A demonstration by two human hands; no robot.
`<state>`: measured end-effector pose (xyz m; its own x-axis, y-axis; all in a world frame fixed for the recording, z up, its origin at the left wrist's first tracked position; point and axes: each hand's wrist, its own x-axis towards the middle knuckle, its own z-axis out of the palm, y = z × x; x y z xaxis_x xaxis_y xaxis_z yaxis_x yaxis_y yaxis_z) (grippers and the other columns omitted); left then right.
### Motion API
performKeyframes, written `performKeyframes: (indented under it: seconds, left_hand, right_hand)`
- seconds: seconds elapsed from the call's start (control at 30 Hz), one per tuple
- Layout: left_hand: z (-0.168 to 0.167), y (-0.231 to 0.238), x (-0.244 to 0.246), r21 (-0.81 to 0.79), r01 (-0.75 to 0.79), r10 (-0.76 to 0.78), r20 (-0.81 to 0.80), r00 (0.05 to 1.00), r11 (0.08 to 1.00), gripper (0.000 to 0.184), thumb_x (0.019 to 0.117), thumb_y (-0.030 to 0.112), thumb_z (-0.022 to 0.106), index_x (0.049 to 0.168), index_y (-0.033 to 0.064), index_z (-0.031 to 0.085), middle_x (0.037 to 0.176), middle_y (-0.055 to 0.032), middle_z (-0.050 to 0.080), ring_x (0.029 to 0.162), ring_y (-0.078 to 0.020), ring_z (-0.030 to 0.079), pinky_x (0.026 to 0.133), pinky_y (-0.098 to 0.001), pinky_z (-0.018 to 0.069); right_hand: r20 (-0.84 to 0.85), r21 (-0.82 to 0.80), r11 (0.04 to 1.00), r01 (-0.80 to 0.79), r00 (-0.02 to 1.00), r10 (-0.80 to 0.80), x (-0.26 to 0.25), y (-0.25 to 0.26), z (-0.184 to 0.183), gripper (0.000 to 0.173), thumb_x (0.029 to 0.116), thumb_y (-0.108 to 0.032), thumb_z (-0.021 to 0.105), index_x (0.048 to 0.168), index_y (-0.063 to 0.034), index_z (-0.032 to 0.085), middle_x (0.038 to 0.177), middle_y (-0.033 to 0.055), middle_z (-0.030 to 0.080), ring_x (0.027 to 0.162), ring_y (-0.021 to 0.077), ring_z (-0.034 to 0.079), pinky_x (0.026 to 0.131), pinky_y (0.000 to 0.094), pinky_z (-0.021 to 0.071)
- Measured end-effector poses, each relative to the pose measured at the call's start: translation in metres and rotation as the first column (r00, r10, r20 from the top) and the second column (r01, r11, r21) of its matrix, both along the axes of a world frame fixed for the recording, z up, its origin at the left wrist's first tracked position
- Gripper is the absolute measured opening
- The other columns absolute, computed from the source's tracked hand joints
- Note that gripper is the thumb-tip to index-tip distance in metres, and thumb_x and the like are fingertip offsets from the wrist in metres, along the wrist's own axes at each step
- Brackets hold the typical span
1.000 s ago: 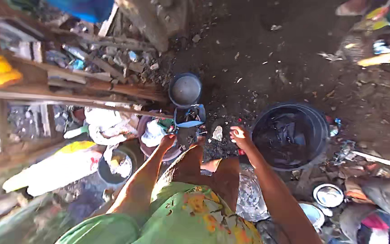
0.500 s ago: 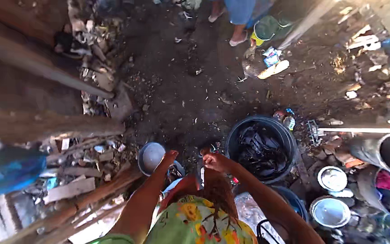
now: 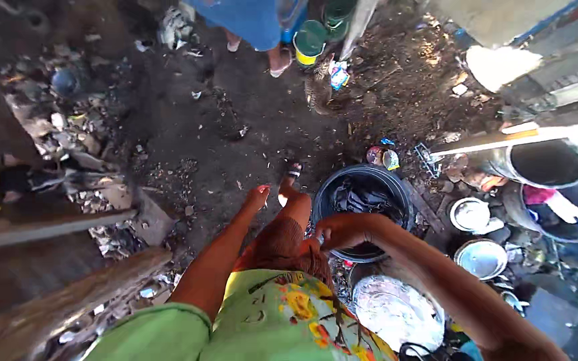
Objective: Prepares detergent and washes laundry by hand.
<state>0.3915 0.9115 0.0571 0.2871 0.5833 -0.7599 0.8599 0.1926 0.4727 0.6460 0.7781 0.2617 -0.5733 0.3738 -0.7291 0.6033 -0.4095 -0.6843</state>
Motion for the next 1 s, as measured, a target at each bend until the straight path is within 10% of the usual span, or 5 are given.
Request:
performKeyframes:
  seconds: [0.17,0.27,0.4,0.67,1.0]
  left_hand:
    - [-0.037,0.07,0.136,-0.032,0.271,-0.27,0.027,0.963,0.962,0.04,0.11,0.024,0.047,0.137,-0.002,0.06,0.137,-0.0252,0.062,0.132,-0.0376,0.057,0.114,-0.0556,0.0411]
    - [-0.061,0.117,0.237,-0.064,0.42,-0.417,0.052,0.907,0.905,0.041,0.1097,0.026,0.046,0.137,-0.0023,0.061,0.137,-0.0256,0.061,0.133,-0.0376,0.057,0.115,-0.0551,0.0404]
    - [-0.093,0.172,0.347,-0.07,0.562,-0.557,0.085,0.826,0.824,0.042,0.1113,0.026,0.044,0.138,-0.0024,0.06,0.139,-0.0248,0.061,0.134,-0.0367,0.056,0.116,-0.0549,0.0394]
    - [-0.228,0.278,0.451,0.049,0.736,-0.732,-0.07,0.677,0.676,0.041,0.1112,0.023,0.042,0.135,-0.0043,0.061,0.137,-0.0283,0.06,0.133,-0.0427,0.055,0.114,-0.0619,0.0387]
    - [-0.385,0.373,0.524,0.429,0.717,-0.69,-0.252,0.679,0.549,0.057,0.1052,0.021,0.054,0.155,-0.0019,0.039,0.155,-0.033,0.037,0.139,-0.0475,0.046,0.114,-0.0615,0.04]
  right_hand:
    - [0.268,0.192,0.9,0.392,0.861,-0.433,0.127,0.101,-0.039,0.043,0.1029,-0.026,0.064,0.135,0.0027,0.058,0.128,0.0275,0.063,0.116,0.042,0.063,0.101,0.061,0.0474]
    - [0.06,0.392,0.209,0.896,0.202,-0.978,0.2,0.108,-0.119,0.04,0.1079,-0.023,0.053,0.139,0.0028,0.053,0.131,0.0249,0.063,0.107,0.0323,0.069,0.091,0.0491,0.0564]
    - [-0.002,0.34,-0.532,0.775,-0.565,-0.825,0.204,0.071,-0.25,0.043,0.1077,-0.018,0.049,0.142,0.0075,0.048,0.126,0.0259,0.062,0.102,0.0264,0.067,0.088,0.0414,0.0572]
    - [0.304,0.163,-0.591,0.79,-0.61,-0.732,0.115,0.017,-0.437,0.04,0.1087,-0.015,0.048,0.139,0.01,0.049,0.12,0.03,0.062,0.093,0.0318,0.069,0.08,0.045,0.0586]
    - [0.568,0.425,-0.347,0.836,-0.545,-0.617,-0.001,0.037,-0.636,0.078,0.0874,-0.024,0.082,0.151,0.0008,0.045,0.147,0.0339,0.048,0.134,0.0508,0.05,0.107,0.0631,0.0439]
